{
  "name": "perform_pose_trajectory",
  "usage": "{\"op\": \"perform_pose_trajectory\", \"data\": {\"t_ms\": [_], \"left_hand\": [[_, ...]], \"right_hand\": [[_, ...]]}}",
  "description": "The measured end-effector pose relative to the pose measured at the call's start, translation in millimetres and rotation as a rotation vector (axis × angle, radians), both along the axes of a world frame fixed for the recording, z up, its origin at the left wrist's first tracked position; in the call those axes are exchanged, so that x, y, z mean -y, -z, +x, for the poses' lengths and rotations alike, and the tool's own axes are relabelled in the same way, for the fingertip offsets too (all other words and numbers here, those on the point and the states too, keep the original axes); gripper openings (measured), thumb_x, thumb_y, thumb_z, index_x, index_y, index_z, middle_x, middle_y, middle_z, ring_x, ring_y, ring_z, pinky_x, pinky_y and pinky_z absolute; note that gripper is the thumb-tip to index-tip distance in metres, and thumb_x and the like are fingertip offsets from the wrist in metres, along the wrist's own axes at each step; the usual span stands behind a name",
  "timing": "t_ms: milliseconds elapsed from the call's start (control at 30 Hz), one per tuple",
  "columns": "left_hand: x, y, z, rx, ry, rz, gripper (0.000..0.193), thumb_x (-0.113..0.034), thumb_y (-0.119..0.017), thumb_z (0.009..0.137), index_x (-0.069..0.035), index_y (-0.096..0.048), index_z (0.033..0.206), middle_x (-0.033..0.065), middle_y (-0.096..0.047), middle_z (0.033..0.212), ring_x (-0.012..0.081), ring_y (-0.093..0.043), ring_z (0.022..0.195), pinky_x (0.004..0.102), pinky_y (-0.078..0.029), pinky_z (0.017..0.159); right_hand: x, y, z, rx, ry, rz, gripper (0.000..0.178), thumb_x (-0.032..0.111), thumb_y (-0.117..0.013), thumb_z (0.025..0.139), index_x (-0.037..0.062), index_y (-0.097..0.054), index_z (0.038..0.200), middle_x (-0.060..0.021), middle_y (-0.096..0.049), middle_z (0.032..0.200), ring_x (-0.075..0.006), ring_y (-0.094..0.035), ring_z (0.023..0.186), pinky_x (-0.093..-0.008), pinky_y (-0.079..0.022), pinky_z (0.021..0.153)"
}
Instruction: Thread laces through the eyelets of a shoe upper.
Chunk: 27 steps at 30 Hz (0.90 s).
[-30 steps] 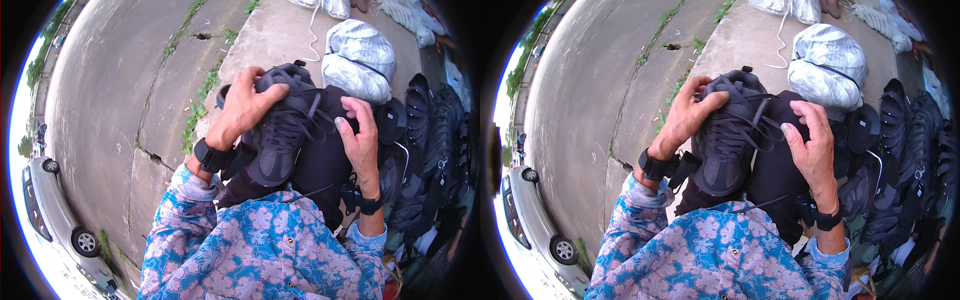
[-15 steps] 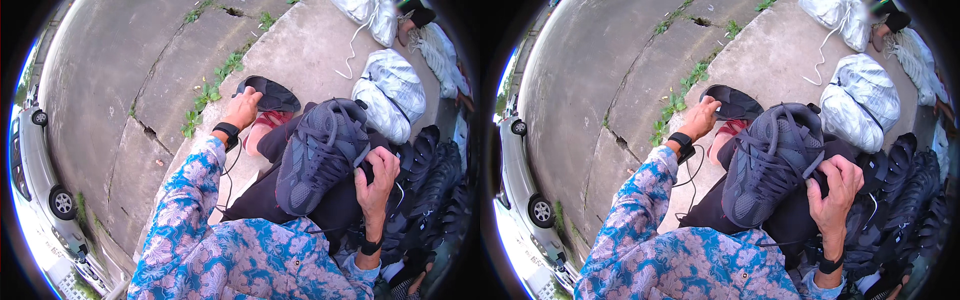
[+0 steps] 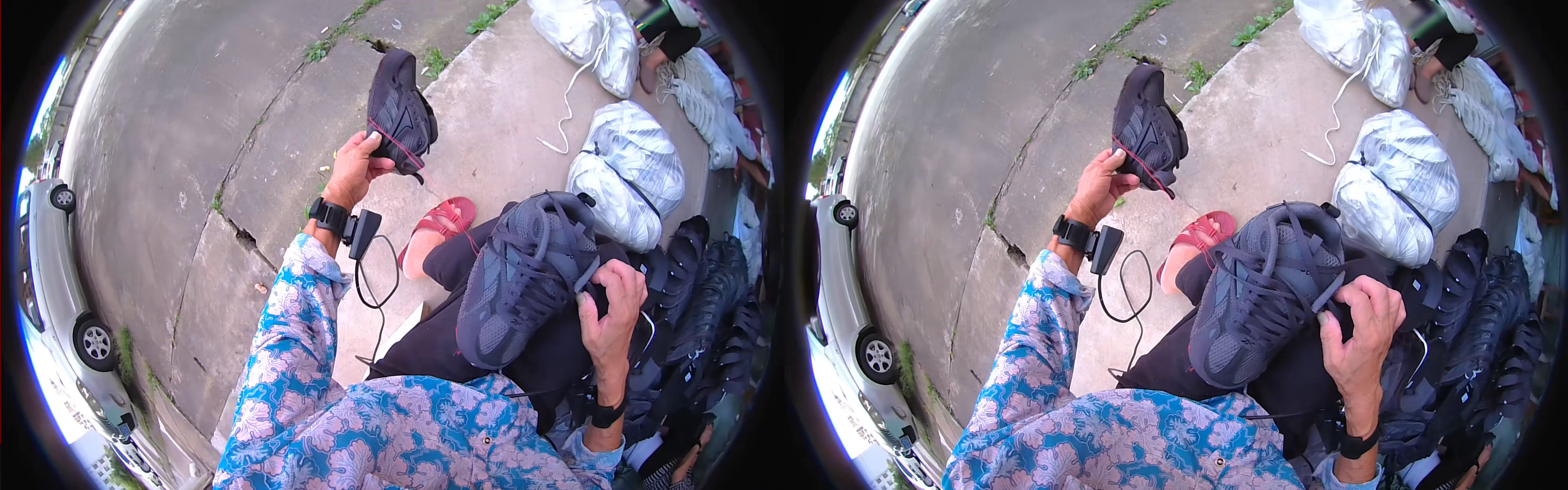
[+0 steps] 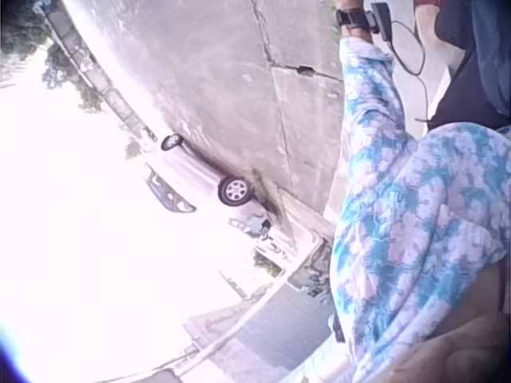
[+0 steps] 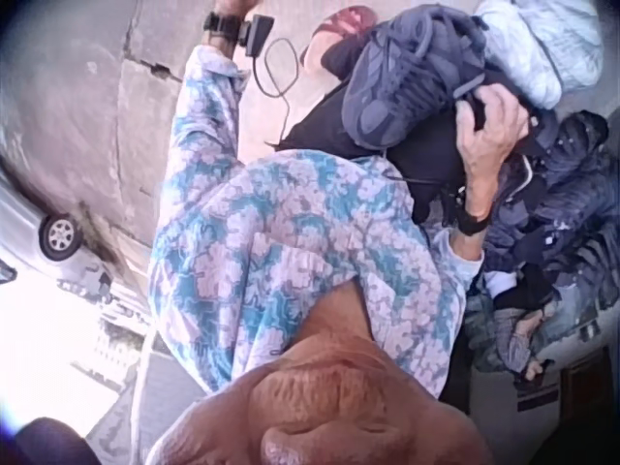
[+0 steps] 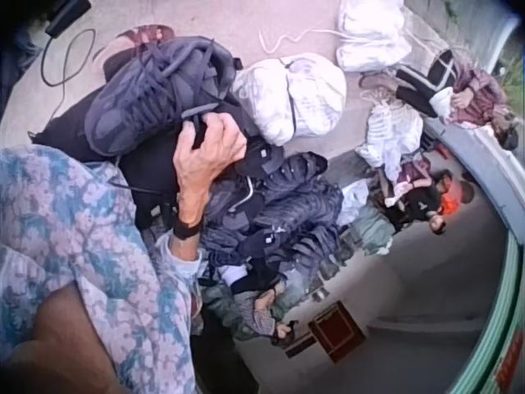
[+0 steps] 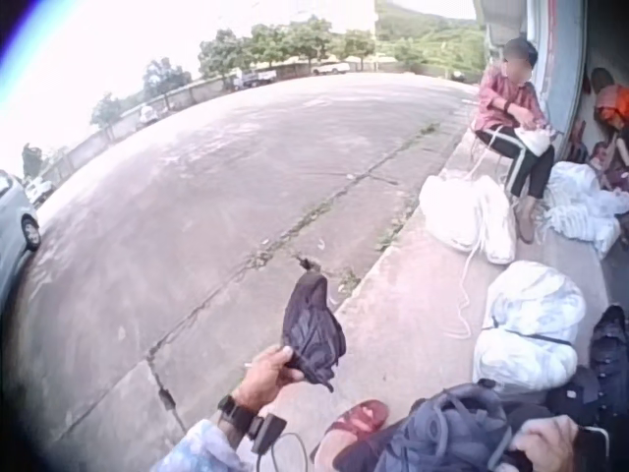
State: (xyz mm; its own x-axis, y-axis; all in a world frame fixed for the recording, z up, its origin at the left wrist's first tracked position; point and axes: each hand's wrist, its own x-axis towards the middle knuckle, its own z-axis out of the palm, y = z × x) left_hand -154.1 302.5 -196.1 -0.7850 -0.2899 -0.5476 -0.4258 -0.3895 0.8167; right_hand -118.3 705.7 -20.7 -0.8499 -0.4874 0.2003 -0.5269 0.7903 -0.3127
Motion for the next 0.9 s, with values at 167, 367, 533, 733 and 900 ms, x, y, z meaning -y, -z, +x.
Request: {"op": "perform_pose_trajectory", "data": {"t_ms": [167,367,533,733,900], "left_hand": [[-2.2,-64.5,-2.6,-0.522,-0.238,0.484,0.024,-0.022,-0.052,0.097,-0.008,-0.052,0.117,0.0085,-0.066,0.099,0.0211,-0.067,0.071,0.0391,-0.056,0.078],[-23.0,-149.5,0.7,-0.955,-0.173,0.856,0.028,-0.029,-0.042,0.101,-0.006,-0.057,0.109,0.0103,-0.066,0.101,0.0244,-0.061,0.076,0.0484,-0.047,0.092],[-58.3,-198.2,25.6,-1.0,0.073,0.965,0.032,-0.031,-0.038,0.101,-0.009,-0.059,0.112,0.0048,-0.067,0.102,0.0112,-0.048,0.056,0.0337,-0.044,0.071],[-82.4,-256.4,49.8,-1.053,0.359,0.919,0.035,-0.031,-0.034,0.102,-0.009,-0.056,0.118,0.0071,-0.068,0.107,0.0067,-0.032,0.037,0.0283,-0.037,0.048],[-74.9,-311.2,56.3,-1.176,0.245,0.862,0.031,-0.027,-0.033,0.101,-0.012,-0.06,0.106,0.0051,-0.069,0.1,0.0069,-0.031,0.037,0.0281,-0.037,0.048]], "right_hand": [[9.8,-2.0,-2.9,0.011,-0.04,-0.063,0.029,0.009,-0.065,0.069,0.0044,-0.057,0.097,-0.0118,-0.056,0.103,-0.0318,-0.05,0.097,-0.043,-0.033,0.093],[11.9,-8.8,-1.5,0.046,-0.101,-0.206,0.031,0.014,-0.07,0.071,0.0041,-0.057,0.097,-0.0126,-0.056,0.099,-0.0316,-0.052,0.096,-0.0431,-0.033,0.094],[10.3,-1.8,3.2,0.074,-0.168,-0.367,0.033,0.015,-0.072,0.071,0.0008,-0.058,0.097,-0.015,-0.058,0.093,-0.0343,-0.058,0.088,-0.0403,-0.045,0.079],[12.1,-21.8,10.1,0.139,-0.149,-0.319,0.035,0.018,-0.074,0.072,-0.0031,-0.062,0.096,-0.018,-0.061,0.091,-0.0341,-0.061,0.084,-0.038,-0.049,0.076],[7.7,-37.3,8.6,0.248,-0.145,-0.467,0.043,0.02,-0.076,0.072,-0.0049,-0.06,0.104,-0.0185,-0.061,0.094,-0.0287,-0.065,0.087,-0.0342,-0.052,0.078]]}}
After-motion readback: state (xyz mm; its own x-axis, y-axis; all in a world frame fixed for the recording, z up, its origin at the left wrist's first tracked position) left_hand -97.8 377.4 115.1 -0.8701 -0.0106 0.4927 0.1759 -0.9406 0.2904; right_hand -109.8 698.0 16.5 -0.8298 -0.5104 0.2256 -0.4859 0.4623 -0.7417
